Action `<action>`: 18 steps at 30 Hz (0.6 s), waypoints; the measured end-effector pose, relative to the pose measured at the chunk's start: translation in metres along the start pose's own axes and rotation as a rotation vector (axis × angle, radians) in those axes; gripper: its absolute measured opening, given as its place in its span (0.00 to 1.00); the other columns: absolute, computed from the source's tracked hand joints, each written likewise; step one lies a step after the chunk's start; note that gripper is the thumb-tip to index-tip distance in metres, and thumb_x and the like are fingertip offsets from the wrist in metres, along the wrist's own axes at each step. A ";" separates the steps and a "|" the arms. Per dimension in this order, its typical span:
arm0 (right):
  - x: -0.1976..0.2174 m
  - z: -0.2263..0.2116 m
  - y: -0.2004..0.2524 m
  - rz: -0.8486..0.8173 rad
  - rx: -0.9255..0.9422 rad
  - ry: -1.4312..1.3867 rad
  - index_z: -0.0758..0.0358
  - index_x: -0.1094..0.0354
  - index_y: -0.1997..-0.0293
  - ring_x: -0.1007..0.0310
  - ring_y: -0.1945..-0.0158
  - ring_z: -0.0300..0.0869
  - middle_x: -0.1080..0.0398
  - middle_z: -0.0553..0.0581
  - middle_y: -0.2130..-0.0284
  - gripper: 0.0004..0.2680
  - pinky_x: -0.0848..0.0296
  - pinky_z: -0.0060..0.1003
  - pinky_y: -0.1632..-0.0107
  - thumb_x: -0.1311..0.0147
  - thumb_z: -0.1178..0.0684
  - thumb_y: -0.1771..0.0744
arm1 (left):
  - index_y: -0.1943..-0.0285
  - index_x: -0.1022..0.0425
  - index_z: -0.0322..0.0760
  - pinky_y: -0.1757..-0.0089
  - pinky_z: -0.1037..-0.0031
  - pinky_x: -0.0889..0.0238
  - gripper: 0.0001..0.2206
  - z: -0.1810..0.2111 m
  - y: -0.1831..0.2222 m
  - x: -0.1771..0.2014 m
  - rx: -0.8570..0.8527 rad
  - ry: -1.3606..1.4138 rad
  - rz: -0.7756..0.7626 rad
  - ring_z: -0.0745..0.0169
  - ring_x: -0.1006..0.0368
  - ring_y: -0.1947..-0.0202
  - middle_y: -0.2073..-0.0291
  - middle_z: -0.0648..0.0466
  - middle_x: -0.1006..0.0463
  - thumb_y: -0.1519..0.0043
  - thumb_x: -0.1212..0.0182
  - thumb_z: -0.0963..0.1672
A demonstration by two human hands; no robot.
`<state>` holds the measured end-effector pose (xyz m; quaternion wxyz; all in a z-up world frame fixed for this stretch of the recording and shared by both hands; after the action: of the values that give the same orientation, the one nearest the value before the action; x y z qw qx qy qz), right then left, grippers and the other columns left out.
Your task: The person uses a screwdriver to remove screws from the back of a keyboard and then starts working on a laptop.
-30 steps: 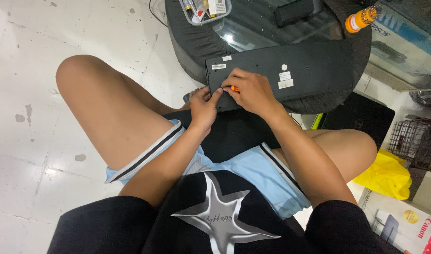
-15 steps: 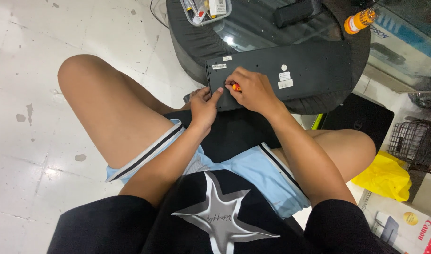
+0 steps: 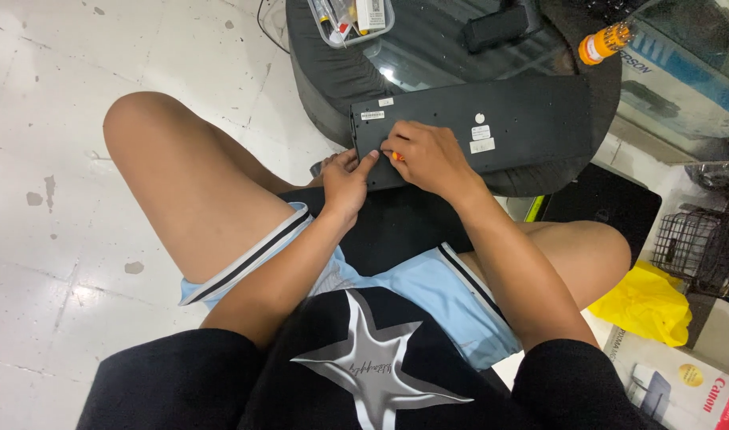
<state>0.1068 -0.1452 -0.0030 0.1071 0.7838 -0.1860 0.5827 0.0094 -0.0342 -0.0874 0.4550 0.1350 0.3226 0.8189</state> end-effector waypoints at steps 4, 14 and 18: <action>0.000 0.004 0.006 0.002 -0.006 -0.026 0.58 0.24 0.63 0.23 0.63 0.47 0.26 0.52 0.66 0.01 0.24 0.38 0.64 0.40 0.58 0.33 | 0.35 0.31 0.24 0.54 0.76 0.27 0.26 -0.007 -0.006 -0.001 -0.011 0.006 -0.007 0.58 0.23 0.49 0.52 0.43 0.20 0.35 0.33 0.48; -0.017 0.038 0.019 0.138 -0.207 -0.421 0.55 0.27 0.51 0.22 0.60 0.51 0.24 0.53 0.66 0.10 0.25 0.44 0.58 0.36 0.57 0.36 | 0.35 0.31 0.24 0.54 0.72 0.26 0.25 -0.003 -0.003 -0.003 -0.024 -0.060 -0.005 0.55 0.23 0.48 0.51 0.41 0.20 0.34 0.34 0.49; -0.001 0.048 0.023 0.225 -0.321 -0.907 0.65 0.30 0.43 0.27 0.65 0.44 0.25 0.61 0.64 0.13 0.29 0.39 0.58 0.53 0.62 0.34 | 0.36 0.30 0.25 0.54 0.70 0.26 0.24 -0.017 -0.016 -0.005 -0.055 -0.104 0.005 0.55 0.24 0.48 0.51 0.41 0.21 0.34 0.35 0.49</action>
<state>0.1389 -0.1840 -0.0191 0.0711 0.9071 -0.3850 0.1546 0.0138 -0.0389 -0.1104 0.4728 0.1657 0.2757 0.8204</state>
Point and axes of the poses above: each hand's wrist, its own y-axis away from the middle knuckle, its own x-axis out of the back of the hand, z = x × y, the point moved 3 cm from there along -y, towards the middle knuckle
